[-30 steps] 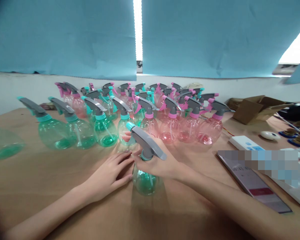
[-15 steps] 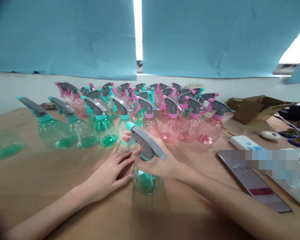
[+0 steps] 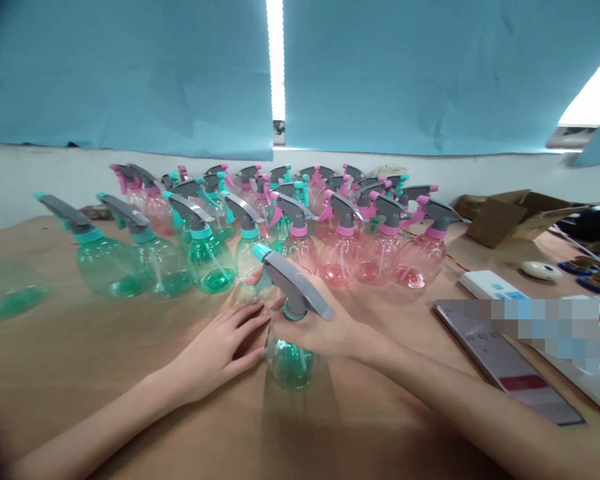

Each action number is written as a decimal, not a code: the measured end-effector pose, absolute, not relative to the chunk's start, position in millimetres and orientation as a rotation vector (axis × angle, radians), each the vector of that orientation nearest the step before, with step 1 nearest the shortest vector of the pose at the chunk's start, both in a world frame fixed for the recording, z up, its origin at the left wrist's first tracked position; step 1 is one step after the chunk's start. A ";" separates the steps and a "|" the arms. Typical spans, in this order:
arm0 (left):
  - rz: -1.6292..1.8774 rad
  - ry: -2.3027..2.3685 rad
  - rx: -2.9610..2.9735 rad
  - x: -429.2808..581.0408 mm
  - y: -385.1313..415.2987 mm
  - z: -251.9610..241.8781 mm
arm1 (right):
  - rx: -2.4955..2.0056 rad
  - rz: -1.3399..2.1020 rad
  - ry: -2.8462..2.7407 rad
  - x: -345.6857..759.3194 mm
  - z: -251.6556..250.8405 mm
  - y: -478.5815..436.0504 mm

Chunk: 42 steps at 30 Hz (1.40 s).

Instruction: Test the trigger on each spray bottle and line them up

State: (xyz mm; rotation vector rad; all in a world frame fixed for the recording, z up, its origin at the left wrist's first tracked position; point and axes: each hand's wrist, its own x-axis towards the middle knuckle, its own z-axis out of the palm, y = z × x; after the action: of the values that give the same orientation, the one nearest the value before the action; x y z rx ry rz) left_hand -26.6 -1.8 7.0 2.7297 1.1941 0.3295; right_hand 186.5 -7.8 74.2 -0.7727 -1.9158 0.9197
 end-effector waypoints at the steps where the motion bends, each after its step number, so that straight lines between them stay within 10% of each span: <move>1: 0.327 1.193 2.731 -26.4 -1.7 7.2 | -0.787 0.925 -1.911 187.4 74.6 -8.4; 42: 0.291 1.198 2.715 -26.1 -3.0 9.1 | -0.791 0.950 -1.885 188.6 74.5 -12.0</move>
State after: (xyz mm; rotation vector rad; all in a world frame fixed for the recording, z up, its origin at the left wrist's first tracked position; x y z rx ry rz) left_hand -26.1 -3.0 9.1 2.7149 1.1983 0.2908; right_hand 188.6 -12.0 74.5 -0.7906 -1.8851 0.9498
